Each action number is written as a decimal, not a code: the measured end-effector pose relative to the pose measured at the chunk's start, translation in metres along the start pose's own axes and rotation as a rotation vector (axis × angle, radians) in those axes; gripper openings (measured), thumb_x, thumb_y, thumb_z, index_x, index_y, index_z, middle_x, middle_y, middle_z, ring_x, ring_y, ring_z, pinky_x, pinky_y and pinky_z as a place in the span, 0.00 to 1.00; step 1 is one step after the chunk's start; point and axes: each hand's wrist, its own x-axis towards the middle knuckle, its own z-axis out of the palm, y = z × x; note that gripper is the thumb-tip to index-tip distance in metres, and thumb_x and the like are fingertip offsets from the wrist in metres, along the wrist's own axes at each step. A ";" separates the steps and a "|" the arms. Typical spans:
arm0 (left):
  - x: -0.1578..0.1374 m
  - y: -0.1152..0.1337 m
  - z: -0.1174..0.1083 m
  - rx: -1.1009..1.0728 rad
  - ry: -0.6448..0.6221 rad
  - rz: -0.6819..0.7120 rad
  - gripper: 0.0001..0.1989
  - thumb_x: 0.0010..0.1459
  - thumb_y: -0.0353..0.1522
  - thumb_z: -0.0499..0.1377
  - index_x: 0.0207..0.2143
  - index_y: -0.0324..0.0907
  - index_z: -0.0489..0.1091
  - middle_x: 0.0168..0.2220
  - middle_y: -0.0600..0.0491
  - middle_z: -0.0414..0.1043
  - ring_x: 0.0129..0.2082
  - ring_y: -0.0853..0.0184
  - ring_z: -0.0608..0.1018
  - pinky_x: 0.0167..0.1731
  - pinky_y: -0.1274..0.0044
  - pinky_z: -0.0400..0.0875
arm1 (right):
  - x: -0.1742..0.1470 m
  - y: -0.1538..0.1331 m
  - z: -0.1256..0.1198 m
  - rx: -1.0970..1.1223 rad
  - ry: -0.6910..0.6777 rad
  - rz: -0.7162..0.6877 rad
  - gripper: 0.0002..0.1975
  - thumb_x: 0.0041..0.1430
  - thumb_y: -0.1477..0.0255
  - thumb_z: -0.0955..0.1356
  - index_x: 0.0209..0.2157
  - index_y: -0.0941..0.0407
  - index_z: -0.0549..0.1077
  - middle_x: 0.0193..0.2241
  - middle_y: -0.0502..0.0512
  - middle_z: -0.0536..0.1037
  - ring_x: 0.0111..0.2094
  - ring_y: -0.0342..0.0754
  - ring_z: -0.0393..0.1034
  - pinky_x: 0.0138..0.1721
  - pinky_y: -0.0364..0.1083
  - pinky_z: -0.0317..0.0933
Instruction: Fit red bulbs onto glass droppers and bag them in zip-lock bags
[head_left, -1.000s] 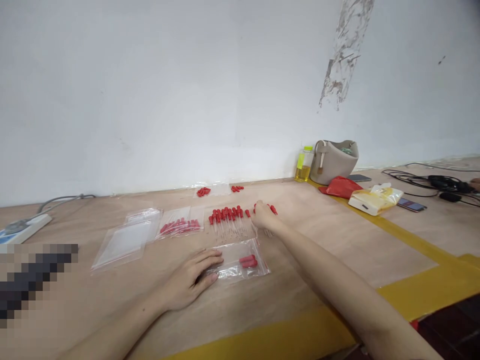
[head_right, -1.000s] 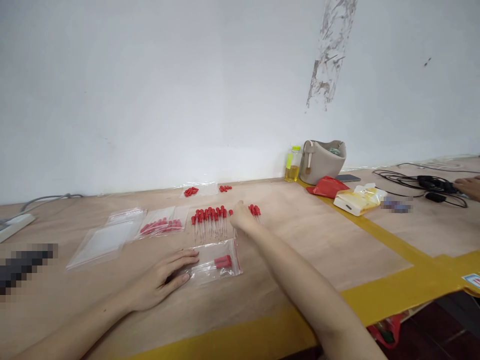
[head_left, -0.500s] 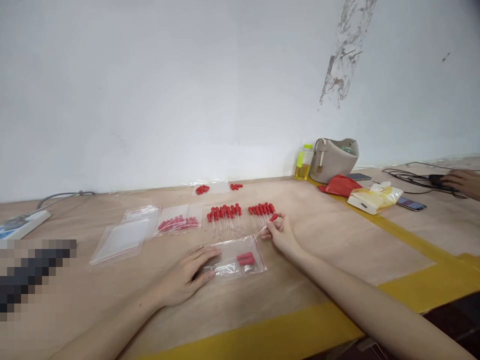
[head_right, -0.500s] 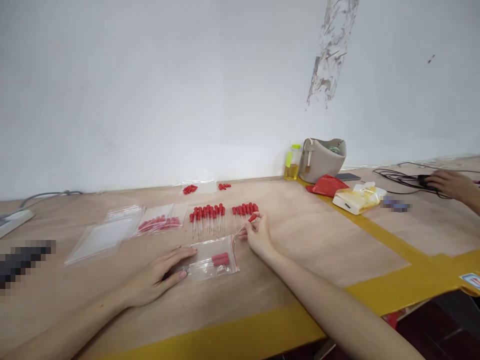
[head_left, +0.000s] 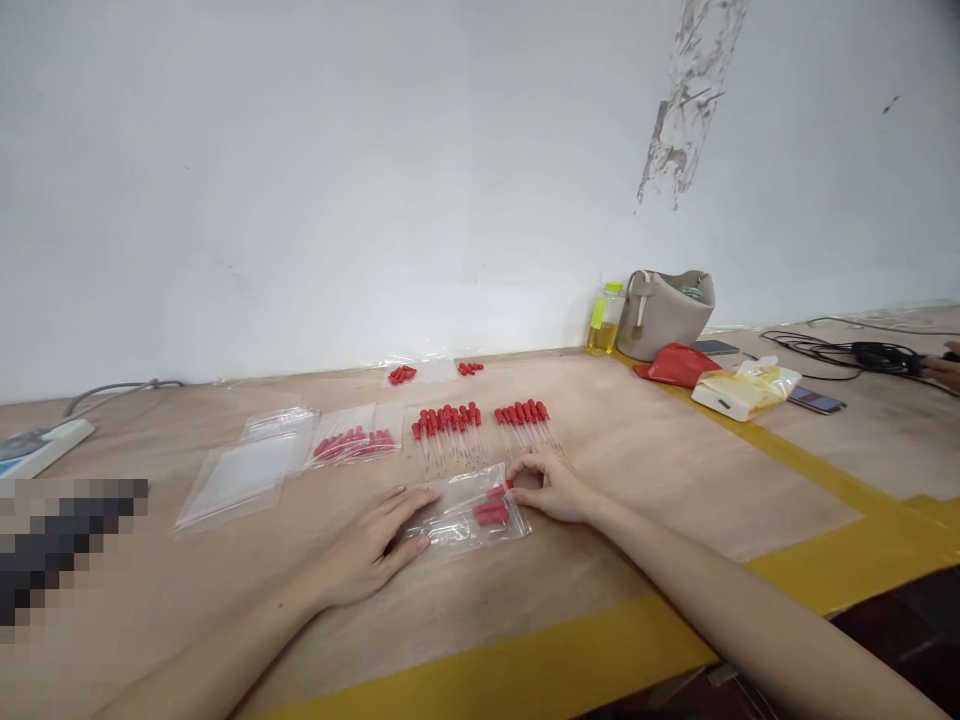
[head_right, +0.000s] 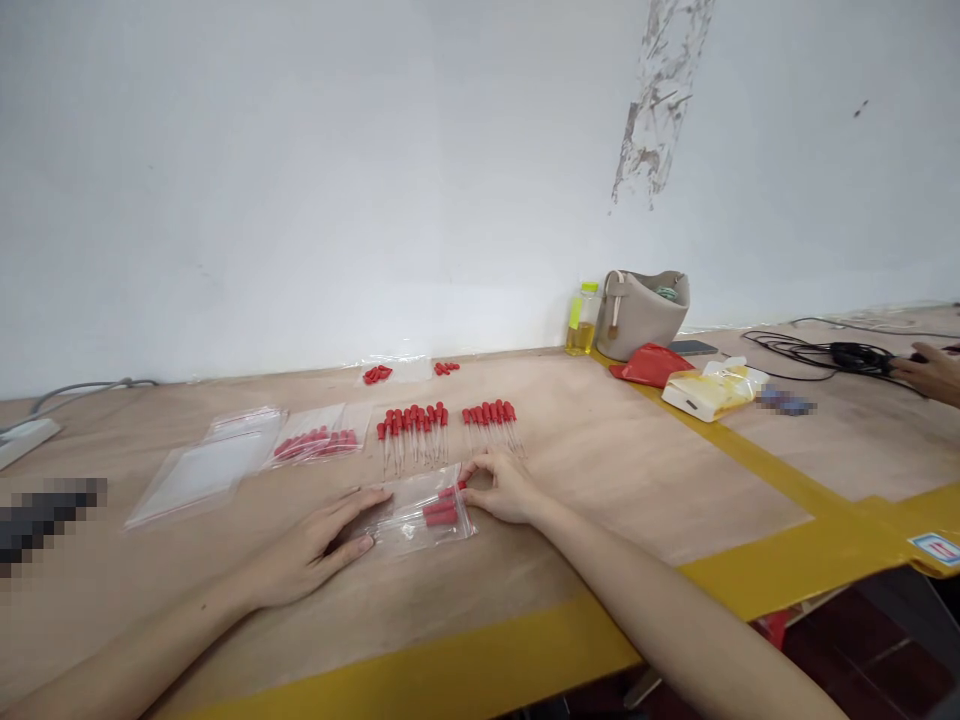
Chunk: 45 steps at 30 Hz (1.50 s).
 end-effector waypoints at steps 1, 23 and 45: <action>0.000 0.000 0.000 -0.001 0.003 0.000 0.21 0.60 0.39 0.47 0.56 0.49 0.52 0.55 0.53 0.57 0.53 0.62 0.62 0.51 0.67 0.58 | 0.000 -0.003 0.002 -0.029 0.003 -0.019 0.05 0.44 0.71 0.69 0.28 0.55 0.74 0.32 0.52 0.71 0.37 0.45 0.64 0.41 0.45 0.55; 0.002 -0.003 0.000 -0.019 -0.026 0.056 0.19 0.60 0.37 0.47 0.54 0.49 0.58 0.56 0.53 0.57 0.55 0.63 0.60 0.54 0.64 0.54 | 0.100 -0.023 0.030 -0.447 -0.051 0.485 0.20 0.46 0.84 0.63 0.44 0.68 0.61 0.37 0.73 0.70 0.41 0.58 0.67 0.35 0.48 0.59; 0.003 -0.005 0.001 -0.009 -0.015 0.026 0.19 0.59 0.38 0.48 0.54 0.50 0.57 0.56 0.54 0.57 0.55 0.61 0.60 0.54 0.64 0.55 | 0.019 0.013 0.012 0.737 0.436 0.390 0.19 0.51 0.72 0.61 0.43 0.53 0.47 0.21 0.42 0.64 0.18 0.41 0.66 0.21 0.43 0.65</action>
